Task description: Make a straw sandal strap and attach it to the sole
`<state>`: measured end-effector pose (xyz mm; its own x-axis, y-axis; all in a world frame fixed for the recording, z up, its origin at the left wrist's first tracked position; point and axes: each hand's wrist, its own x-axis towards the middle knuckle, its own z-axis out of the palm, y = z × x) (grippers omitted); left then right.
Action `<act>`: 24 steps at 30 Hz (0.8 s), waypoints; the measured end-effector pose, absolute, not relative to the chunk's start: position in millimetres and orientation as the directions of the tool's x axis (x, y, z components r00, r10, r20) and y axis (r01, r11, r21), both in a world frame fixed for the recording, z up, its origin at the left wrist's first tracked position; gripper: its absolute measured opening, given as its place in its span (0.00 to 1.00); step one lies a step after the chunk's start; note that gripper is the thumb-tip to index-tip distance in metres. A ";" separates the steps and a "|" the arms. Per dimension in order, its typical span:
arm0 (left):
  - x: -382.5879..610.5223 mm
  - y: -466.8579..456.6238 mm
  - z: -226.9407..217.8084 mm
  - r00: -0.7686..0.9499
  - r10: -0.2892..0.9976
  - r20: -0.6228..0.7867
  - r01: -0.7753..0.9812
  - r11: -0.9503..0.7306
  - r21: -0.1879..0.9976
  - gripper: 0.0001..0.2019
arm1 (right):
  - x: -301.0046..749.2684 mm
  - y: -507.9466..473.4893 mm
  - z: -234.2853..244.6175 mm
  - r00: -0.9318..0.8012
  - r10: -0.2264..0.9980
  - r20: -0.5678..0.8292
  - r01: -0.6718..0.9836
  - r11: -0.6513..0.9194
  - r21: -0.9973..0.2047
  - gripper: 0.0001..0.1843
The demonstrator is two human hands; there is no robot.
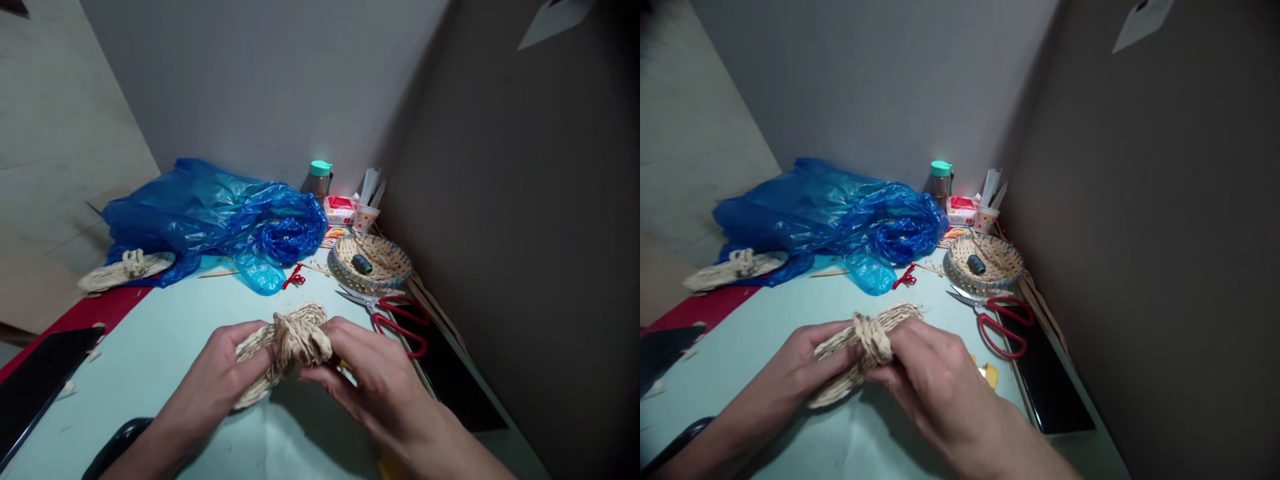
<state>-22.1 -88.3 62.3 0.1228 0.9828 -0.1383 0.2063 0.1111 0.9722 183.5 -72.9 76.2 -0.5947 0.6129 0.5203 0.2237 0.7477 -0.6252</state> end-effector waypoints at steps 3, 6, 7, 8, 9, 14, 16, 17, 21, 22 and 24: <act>-22.0 -87.1 64.3 0.192 0.965 -0.177 0.182 0.142 0.973 0.13 | 184.1 -71.8 75.4 -0.604 0.607 0.516 0.227 0.752 -0.619 0.05; -20.4 -87.1 65.9 0.193 0.967 -0.169 0.190 0.132 0.973 0.16 | 185.9 -71.4 76.4 -0.599 0.613 0.515 0.245 0.753 -0.611 0.06; -19.9 -87.2 65.9 0.193 0.967 -0.170 0.195 0.132 0.972 0.17 | 186.6 -71.5 76.8 -0.601 0.618 0.507 0.260 0.751 -0.608 0.07; -19.5 -87.2 65.5 0.192 0.967 -0.170 0.199 0.131 0.971 0.17 | 187.4 -71.5 77.3 -0.606 0.624 0.493 0.276 0.747 -0.605 0.08; -19.3 -87.1 64.9 0.189 0.966 -0.176 0.203 0.137 0.970 0.17 | 188.2 -71.6 77.8 -0.614 0.628 0.477 0.290 0.742 -0.604 0.08; -20.7 -86.2 59.2 0.176 0.969 -0.175 0.203 0.139 0.969 0.17 | 191.9 -73.2 83.3 -0.658 0.656 0.369 0.344 0.698 -0.628 0.07; -22.4 -86.3 56.5 0.170 0.971 -0.169 0.194 0.135 0.972 0.14 | 192.5 -76.3 87.7 -0.693 0.653 0.306 0.357 0.679 -0.641 0.08; -23.3 -86.6 55.1 0.161 0.973 -0.165 0.194 0.132 0.972 0.13 | 192.6 -78.4 90.1 -0.706 0.652 0.276 0.369 0.672 -0.642 0.08; -25.2 -88.1 51.4 0.101 0.985 -0.143 0.229 0.116 0.966 0.10 | 192.3 -86.6 97.3 -0.767 0.624 0.152 0.405 0.654 -0.640 0.08; -25.0 -88.3 51.3 0.084 0.986 -0.146 0.230 0.124 0.965 0.10 | 192.4 -87.6 97.9 -0.785 0.607 0.119 0.402 0.647 -0.647 0.10; -24.1 -88.2 52.3 0.065 0.984 -0.166 0.221 0.148 0.964 0.10 | 192.8 -88.2 98.7 -0.821 0.567 0.075 0.378 0.636 -0.672 0.15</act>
<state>-24.1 -88.2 52.3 0.0649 0.9839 -0.1663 0.2212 0.1483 0.9639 192.8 -88.2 98.7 -0.8206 0.5665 0.0749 0.3780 0.6364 -0.6724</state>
